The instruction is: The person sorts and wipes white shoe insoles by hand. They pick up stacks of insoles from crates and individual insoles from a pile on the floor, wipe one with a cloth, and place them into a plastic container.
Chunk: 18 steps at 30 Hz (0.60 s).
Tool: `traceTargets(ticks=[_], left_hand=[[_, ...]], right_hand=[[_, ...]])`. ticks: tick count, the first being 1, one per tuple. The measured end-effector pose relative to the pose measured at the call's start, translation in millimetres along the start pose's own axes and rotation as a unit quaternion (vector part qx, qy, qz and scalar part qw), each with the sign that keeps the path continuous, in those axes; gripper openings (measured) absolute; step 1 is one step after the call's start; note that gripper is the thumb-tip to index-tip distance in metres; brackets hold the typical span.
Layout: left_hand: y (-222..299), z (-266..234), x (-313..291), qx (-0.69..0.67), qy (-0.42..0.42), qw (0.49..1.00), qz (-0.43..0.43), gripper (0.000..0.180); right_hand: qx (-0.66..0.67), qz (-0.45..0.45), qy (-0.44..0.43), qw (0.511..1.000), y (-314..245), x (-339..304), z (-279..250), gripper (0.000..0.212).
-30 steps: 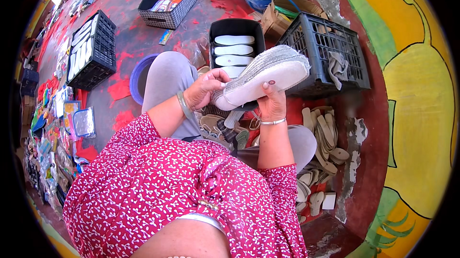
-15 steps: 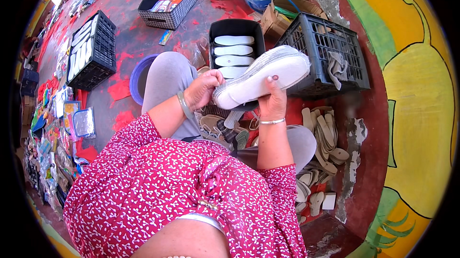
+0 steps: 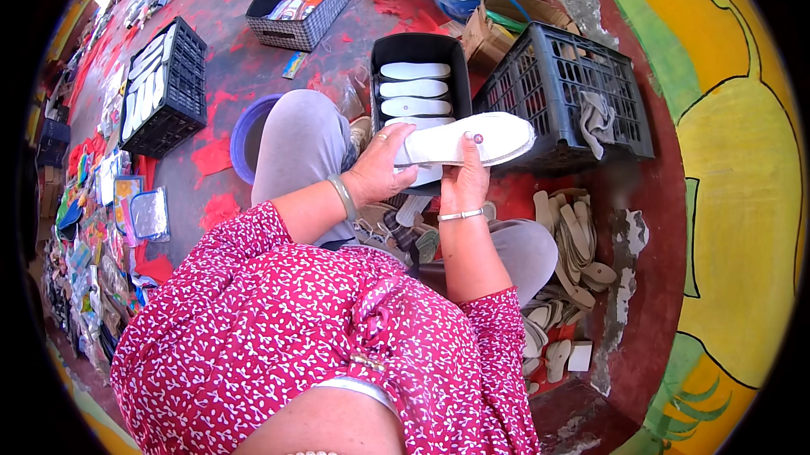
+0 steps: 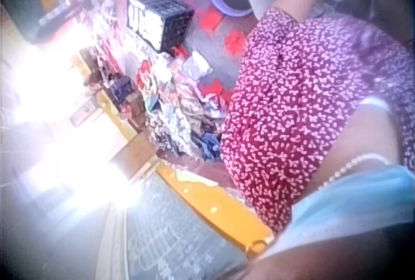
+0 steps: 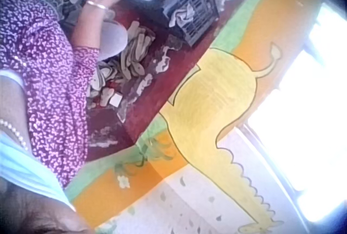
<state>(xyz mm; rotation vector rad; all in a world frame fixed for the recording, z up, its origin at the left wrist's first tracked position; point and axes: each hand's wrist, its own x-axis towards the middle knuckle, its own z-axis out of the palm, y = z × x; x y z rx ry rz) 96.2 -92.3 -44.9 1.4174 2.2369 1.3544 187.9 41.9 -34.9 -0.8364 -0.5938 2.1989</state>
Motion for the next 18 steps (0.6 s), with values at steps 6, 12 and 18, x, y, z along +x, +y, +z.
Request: traceTargets(ticks=[6,12,18], left_hand=[[8.6,-6.0,-0.3,0.014,0.012,1.000,-0.010,0.060],[-4.3,-4.3,1.5,0.008,0.037,0.999,0.001,0.057],[12.5,-14.8,1.7,-0.014,-0.003,1.000,0.028,0.061]], right_hand=[[0.003,0.006,0.008,1.000,0.7,-4.8,4.1,0.050],[0.004,0.008,0.000,1.000,3.7,-6.2,3.3,0.050],[-0.015,-0.004,0.012,1.000,-13.5,-2.2,0.0,0.047]])
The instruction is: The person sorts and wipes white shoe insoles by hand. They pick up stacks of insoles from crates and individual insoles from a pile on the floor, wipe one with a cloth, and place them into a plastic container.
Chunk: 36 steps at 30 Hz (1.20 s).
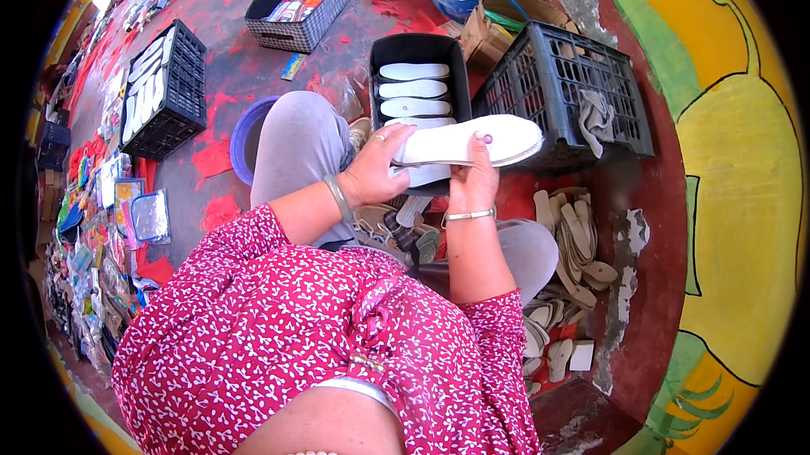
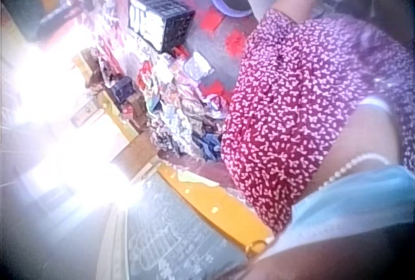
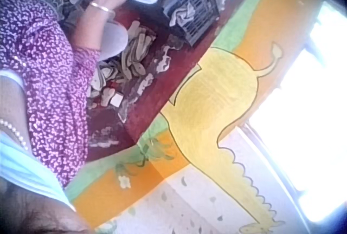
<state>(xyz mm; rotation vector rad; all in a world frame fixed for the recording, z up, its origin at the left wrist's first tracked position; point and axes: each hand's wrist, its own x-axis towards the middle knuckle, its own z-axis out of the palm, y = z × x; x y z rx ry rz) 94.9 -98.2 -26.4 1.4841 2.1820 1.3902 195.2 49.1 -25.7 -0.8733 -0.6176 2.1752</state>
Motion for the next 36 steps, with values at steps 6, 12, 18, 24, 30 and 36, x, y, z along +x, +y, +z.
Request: traceTargets(ticks=[6,12,18,24,30,36], left_hand=[[-2.4,1.4,-1.9,0.029,-0.010,0.998,0.054,0.067],[-8.9,5.3,-3.8,0.008,-0.011,0.998,0.059,0.065],[0.4,6.0,-3.2,-0.008,0.024,0.999,-0.027,0.059],[-13.3,3.8,1.6,-0.053,0.030,0.997,-0.056,0.063],[-13.5,0.9,1.5,-0.276,0.030,0.948,-0.158,0.072],[-13.9,-0.3,3.3,-0.116,0.028,0.985,-0.121,0.058]], right_hand=[[0.001,0.041,0.024,0.999,-6.5,3.4,-4.4,0.042],[-0.006,0.047,0.032,0.998,-4.2,3.9,-4.3,0.042],[0.005,0.039,0.010,0.999,3.4,4.4,-5.6,0.045],[0.037,0.027,-0.030,0.998,3.6,-2.2,4.3,0.050],[0.065,-0.013,-0.135,0.989,-15.5,1.2,2.7,0.046],[0.024,-0.069,-0.226,0.972,-11.6,-6.9,3.4,0.057]])
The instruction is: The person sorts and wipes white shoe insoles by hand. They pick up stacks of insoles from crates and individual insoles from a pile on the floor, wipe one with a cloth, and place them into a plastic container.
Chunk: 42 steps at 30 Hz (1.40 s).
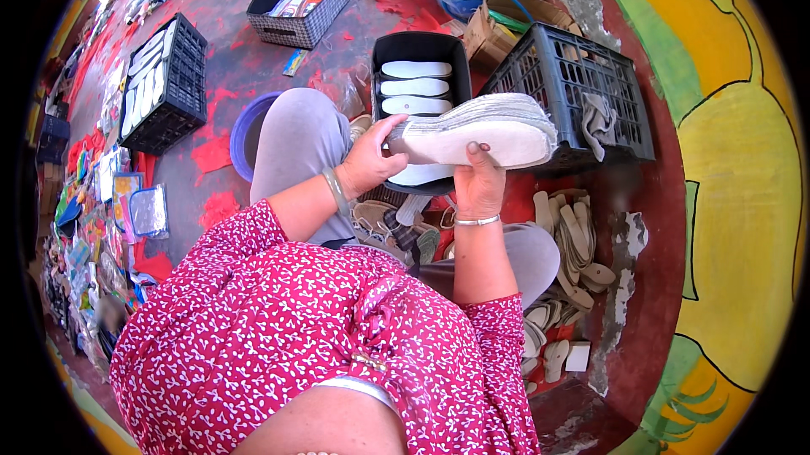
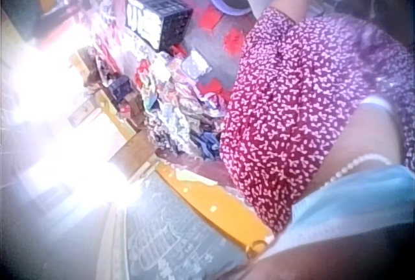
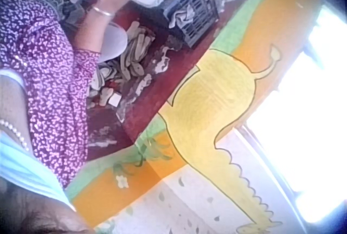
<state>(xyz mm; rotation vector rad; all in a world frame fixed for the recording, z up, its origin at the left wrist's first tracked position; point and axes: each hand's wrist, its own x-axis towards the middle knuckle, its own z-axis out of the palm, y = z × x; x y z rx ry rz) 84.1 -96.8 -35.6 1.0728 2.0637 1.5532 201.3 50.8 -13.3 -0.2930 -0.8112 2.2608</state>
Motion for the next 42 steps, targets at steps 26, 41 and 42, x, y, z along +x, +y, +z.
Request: traceTargets(ticks=[26,41,42], left_hand=[[1.0,-10.1,-3.2,-0.288,-0.125,0.934,-0.170,0.030],[-20.0,-0.9,1.2,-0.304,-0.138,0.918,-0.215,0.028],[-22.7,0.3,-0.8,-0.205,-0.168,0.940,-0.215,0.027]], right_hand=[[-0.104,-0.008,-0.362,0.926,-26.4,13.4,-15.4,0.017],[0.038,-0.018,-0.245,0.969,-49.6,7.2,-18.1,0.049],[0.037,-0.035,-0.200,0.978,-52.2,5.9,-15.4,0.052]])
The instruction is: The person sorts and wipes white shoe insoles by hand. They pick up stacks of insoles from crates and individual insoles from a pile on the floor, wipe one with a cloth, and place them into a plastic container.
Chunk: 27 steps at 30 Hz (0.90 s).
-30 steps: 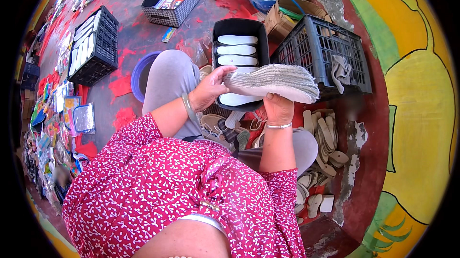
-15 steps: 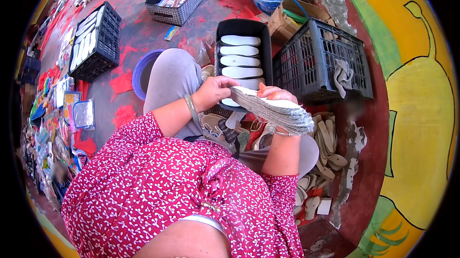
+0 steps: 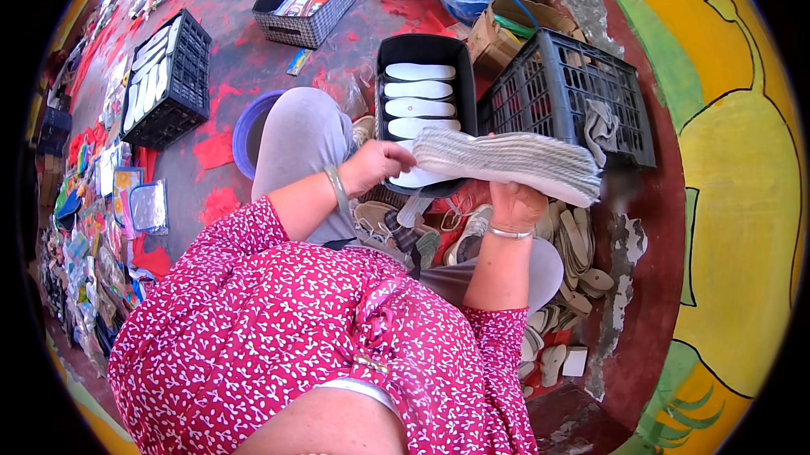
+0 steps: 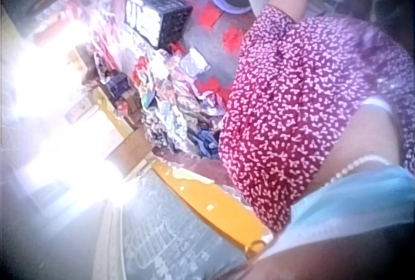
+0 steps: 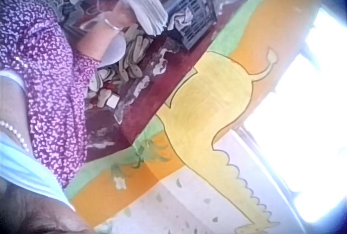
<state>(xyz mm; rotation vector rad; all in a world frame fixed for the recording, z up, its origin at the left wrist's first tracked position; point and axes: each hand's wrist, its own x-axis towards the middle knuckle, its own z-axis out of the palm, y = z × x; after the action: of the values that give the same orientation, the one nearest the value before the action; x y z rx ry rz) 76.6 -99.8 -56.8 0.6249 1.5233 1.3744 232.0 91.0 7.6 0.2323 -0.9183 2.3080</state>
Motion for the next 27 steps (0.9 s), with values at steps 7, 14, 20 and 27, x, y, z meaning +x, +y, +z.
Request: traceTargets(ticks=[7,14,20,27], left_hand=[[-24.8,43.7,-43.3,0.531,-0.281,0.797,0.064,0.044],[4.9,10.1,8.6,-0.034,-0.018,0.998,0.054,0.044],[70.5,20.9,1.6,-0.287,-0.175,0.941,0.029,0.074],[47.2,34.8,4.3,-0.411,-0.171,0.894,-0.060,0.071]], right_hand=[[-0.002,0.006,0.204,0.979,-10.0,-12.1,-9.4,0.065],[-0.023,0.075,0.227,0.971,3.0,-6.2,8.2,0.054],[-0.017,0.157,0.150,0.976,25.7,-2.2,23.8,0.057],[-0.092,0.208,0.223,0.948,57.2,3.1,43.5,0.039]])
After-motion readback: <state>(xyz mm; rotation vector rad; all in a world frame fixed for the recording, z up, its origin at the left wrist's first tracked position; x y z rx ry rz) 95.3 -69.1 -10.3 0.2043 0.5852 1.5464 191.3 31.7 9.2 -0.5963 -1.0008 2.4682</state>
